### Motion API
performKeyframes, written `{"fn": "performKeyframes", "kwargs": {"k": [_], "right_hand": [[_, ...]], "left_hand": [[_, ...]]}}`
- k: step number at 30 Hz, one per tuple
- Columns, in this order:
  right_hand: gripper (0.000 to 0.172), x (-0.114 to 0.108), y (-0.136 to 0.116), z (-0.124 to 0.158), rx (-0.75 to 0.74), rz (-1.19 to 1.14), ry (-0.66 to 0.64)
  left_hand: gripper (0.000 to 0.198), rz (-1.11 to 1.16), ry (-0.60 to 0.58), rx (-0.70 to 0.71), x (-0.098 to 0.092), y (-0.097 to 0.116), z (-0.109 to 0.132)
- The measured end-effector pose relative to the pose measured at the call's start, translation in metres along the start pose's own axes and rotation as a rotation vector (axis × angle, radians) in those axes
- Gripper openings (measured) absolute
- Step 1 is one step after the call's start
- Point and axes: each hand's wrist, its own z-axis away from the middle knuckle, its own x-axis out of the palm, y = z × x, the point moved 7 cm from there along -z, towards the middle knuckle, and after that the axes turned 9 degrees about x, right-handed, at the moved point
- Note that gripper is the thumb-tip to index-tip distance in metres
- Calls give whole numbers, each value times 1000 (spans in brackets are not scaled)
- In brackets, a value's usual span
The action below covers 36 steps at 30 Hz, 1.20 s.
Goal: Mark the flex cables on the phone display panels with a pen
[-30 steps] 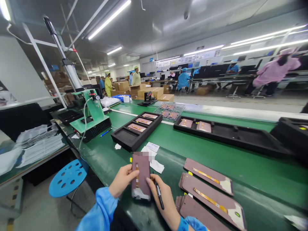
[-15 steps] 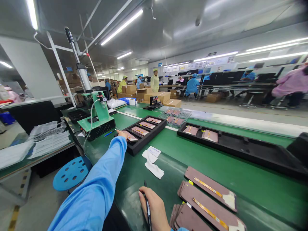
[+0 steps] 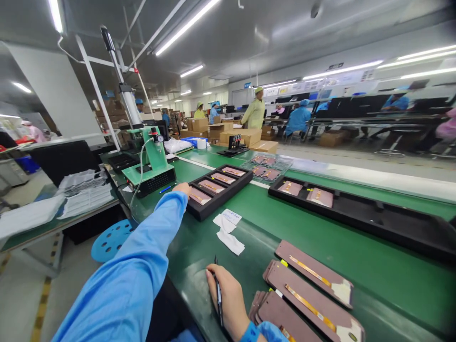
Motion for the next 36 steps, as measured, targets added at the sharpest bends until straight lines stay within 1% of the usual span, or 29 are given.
{"fn": "performKeyframes", "kwargs": {"k": [2,4,5,6,7,8,9,10,11,12,14,15,16,17,18,19,21,25,27,28,30,31,33,35,36], "right_hand": [[26,-5,-5,1,-50,49,28],[26,-8,-7,3,-79,84,24],[26,-9,-6,5,-76,87,4],[26,-8,-5,7,-63,85,-27],[25,-8,-3,9,-50,84,-59],[24,-7,-1,11,-44,88,-86],[23,-7,-1,13,-50,101,-105],[23,-7,-2,14,-75,132,-110],[23,-7,-3,15,-99,159,-112],[23,-8,-4,16,-121,181,-111],[24,-10,-4,17,-144,201,-111],[25,-10,-4,17,-148,199,-114],[25,-12,-3,18,-148,194,-115],[25,-13,-2,18,-146,189,-115],[26,-14,-1,19,-140,184,-113],[26,-14,0,19,-131,182,-109],[26,-15,2,19,-106,176,-104],[27,-13,4,19,-62,126,-118],[26,-11,4,18,-57,114,-116],[26,-11,3,17,-58,116,-113],[26,-10,2,16,-64,130,-103],[27,-10,1,16,-66,135,-98],[27,-10,-2,15,-71,142,-87],[27,-9,-3,14,-78,145,-84],[28,-9,-4,13,-79,145,-86]], "left_hand": [[32,-25,-1,-32,-13,-19,24],[34,-35,6,-77,-22,-51,63],[36,-38,1,-113,-22,-73,87],[39,-40,-14,-160,-19,-97,116],[42,-41,-43,-218,-11,-121,149],[43,-41,-87,-285,2,-145,186],[43,-39,-143,-358,18,-166,227],[42,-35,-210,-432,38,-183,271],[38,-34,-283,-509,60,-194,317],[35,-31,-358,-582,83,-201,363],[34,-32,-496,-706,126,-201,447],[35,-44,-541,-749,144,-197,482],[36,-63,-572,-783,160,-193,512],[38,-85,-594,-805,172,-190,535],[40,-113,-604,-810,182,-189,551],[41,-144,-606,-810,189,-190,562],[44,-201,-602,-802,197,-199,572],[51,-226,-630,-783,203,-224,572],[55,-215,-633,-753,201,-229,569],[56,-215,-618,-733,197,-231,567],[53,-230,-557,-687,181,-233,562],[50,-246,-513,-663,168,-236,558],[46,-290,-409,-614,137,-242,546],[45,-337,-311,-584,99,-250,531],[45,-359,-260,-591,79,-253,524]]}}
